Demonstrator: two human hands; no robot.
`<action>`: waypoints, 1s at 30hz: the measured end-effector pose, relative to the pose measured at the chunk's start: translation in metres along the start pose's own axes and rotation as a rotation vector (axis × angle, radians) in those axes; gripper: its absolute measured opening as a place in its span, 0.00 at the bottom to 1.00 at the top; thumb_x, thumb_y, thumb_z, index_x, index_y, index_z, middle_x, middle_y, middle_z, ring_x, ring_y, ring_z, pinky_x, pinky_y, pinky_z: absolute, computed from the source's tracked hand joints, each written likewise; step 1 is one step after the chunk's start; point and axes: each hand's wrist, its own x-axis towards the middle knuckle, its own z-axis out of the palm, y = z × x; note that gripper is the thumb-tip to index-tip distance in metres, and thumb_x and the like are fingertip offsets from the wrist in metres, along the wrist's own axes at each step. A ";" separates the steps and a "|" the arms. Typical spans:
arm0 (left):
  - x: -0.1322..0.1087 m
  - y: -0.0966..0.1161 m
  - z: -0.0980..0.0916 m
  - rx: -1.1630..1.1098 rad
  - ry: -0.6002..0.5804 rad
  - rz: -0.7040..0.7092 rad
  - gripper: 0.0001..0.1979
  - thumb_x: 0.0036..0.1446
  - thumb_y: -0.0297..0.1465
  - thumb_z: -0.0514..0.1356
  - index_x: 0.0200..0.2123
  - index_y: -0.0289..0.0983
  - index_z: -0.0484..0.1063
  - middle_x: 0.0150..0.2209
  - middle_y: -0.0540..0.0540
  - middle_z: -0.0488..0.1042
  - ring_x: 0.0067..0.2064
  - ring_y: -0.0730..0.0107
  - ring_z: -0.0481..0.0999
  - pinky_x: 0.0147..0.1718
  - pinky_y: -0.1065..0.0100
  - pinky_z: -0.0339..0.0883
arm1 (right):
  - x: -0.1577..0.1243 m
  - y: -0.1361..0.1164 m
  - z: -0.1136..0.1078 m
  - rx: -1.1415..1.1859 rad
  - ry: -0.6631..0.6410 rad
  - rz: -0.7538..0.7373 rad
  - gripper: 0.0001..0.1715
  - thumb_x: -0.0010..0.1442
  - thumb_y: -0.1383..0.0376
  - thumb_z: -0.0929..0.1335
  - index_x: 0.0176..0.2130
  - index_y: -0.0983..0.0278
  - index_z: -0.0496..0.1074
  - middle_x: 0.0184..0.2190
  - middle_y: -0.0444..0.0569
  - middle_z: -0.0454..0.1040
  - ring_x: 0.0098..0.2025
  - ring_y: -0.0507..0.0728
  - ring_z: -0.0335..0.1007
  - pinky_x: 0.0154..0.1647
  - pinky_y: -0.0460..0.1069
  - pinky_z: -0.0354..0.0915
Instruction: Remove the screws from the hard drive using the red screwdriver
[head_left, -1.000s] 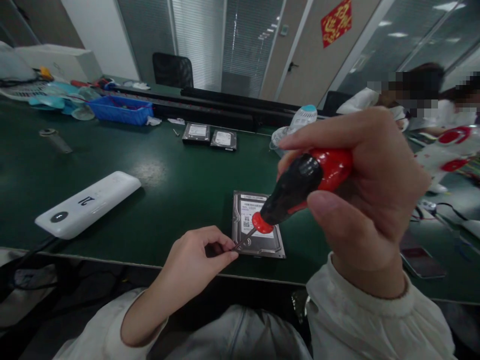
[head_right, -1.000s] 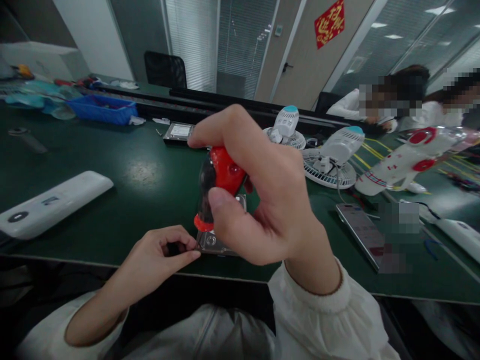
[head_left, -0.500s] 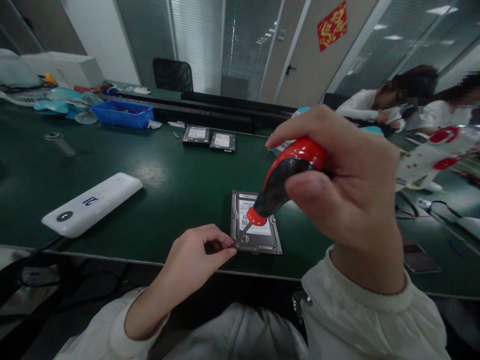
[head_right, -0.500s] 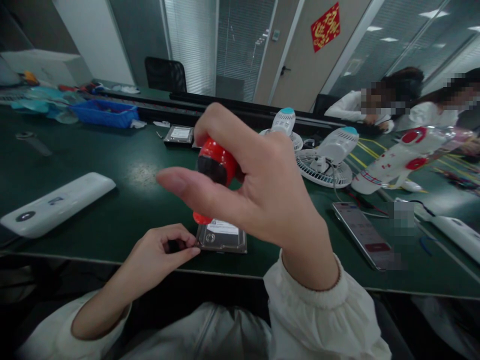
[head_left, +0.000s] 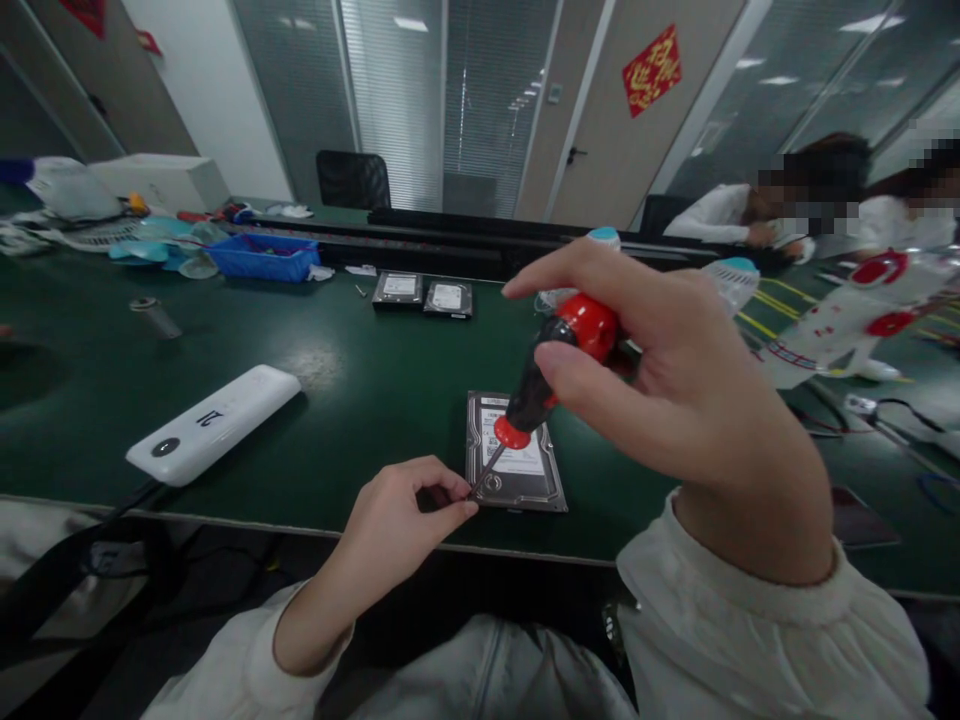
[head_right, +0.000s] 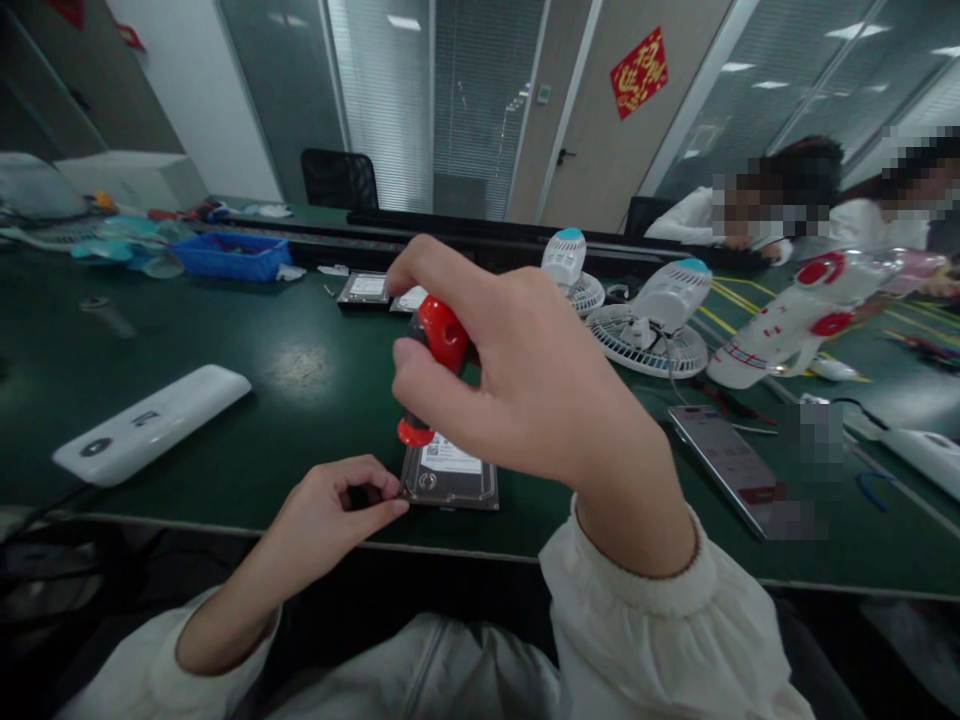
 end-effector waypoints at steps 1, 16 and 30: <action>0.000 0.000 0.000 0.000 0.003 0.003 0.05 0.55 0.36 0.66 0.31 0.42 0.79 0.32 0.53 0.79 0.33 0.70 0.75 0.33 0.69 0.63 | 0.000 0.000 0.000 0.008 -0.016 -0.014 0.14 0.64 0.59 0.66 0.48 0.61 0.71 0.20 0.38 0.62 0.20 0.48 0.54 0.25 0.48 0.51; -0.006 -0.001 0.005 0.044 0.072 0.062 0.06 0.58 0.36 0.65 0.32 0.43 0.79 0.37 0.51 0.80 0.36 0.67 0.77 0.33 0.68 0.65 | -0.002 0.000 -0.003 -0.009 -0.021 0.028 0.13 0.63 0.58 0.69 0.45 0.62 0.72 0.26 0.41 0.69 0.24 0.48 0.57 0.27 0.48 0.53; 0.025 0.024 0.013 0.184 0.079 0.012 0.05 0.60 0.34 0.64 0.35 0.42 0.79 0.39 0.49 0.82 0.42 0.60 0.80 0.39 0.62 0.67 | 0.007 0.034 -0.007 0.041 -0.095 -0.005 0.13 0.63 0.63 0.66 0.48 0.62 0.70 0.24 0.40 0.68 0.24 0.50 0.57 0.28 0.48 0.53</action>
